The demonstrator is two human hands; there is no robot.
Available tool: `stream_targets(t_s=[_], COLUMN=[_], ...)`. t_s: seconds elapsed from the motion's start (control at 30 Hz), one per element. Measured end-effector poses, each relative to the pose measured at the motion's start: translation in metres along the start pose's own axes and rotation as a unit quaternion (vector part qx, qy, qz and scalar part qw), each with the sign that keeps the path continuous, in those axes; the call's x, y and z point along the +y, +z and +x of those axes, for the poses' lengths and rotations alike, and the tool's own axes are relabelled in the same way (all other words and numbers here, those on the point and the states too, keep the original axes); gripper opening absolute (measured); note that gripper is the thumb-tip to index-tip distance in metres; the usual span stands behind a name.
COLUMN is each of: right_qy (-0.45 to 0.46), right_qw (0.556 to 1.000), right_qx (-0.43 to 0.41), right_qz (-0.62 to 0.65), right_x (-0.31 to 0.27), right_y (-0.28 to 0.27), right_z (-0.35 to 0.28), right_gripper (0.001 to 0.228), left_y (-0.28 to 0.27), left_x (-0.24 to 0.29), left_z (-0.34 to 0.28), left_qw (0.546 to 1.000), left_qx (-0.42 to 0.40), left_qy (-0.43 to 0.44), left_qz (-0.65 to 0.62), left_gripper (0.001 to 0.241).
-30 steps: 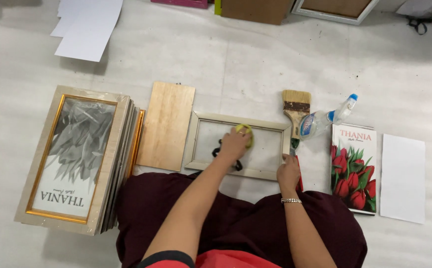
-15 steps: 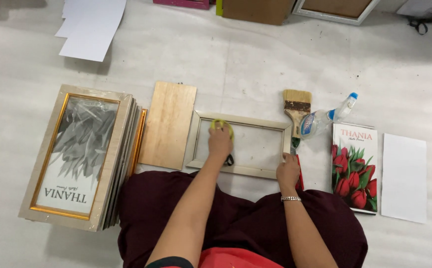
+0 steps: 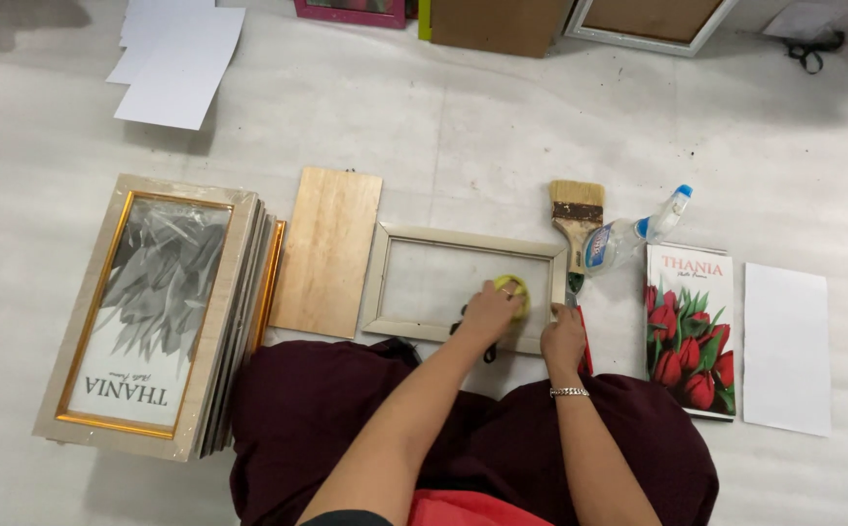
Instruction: Cleaning a picture frame and assembling it with backing and a picture
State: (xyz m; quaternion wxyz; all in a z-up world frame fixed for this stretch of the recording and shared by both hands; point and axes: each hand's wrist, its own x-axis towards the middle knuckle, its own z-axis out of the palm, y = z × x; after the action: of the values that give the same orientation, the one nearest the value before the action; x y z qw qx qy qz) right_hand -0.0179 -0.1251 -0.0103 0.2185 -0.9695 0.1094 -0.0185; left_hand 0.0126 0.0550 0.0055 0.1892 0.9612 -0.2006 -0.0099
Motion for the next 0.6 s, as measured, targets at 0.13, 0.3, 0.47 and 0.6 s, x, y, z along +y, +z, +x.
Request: stream_targets(t_s=[0.13, 0.3, 0.47, 0.6], right_qy=[0.013, -0.002, -0.01, -0.013], right_qw=[1.0, 1.0, 1.0, 1.0], right_qx=[-0.01, -0.003, -0.002, 0.004], right_qz=[0.007, -0.006, -0.007, -0.002], right_x=[-0.001, 0.004, 0.0, -0.001], right_y=[0.0, 0.004, 0.002, 0.003], right_z=[0.0, 0.0, 0.0, 0.001], right_gripper=[0.042, 0.039, 0.04, 0.039], left_y=[-0.059, -0.107, -0.098, -0.073], left_x=[-0.06, -0.115, -0.104, -0.063], left_z=[-0.036, -0.089, -0.102, -0.068], left_qw=[0.99, 0.98, 0.983, 0.992], left_qx=[-0.047, -0.026, 0.004, 0.001], left_qy=[-0.117, -0.195, -0.175, -0.128], left_qz=[-0.066, 0.014, 0.061, -0.02], left_gripper=[0.034, 0.041, 0.035, 0.025])
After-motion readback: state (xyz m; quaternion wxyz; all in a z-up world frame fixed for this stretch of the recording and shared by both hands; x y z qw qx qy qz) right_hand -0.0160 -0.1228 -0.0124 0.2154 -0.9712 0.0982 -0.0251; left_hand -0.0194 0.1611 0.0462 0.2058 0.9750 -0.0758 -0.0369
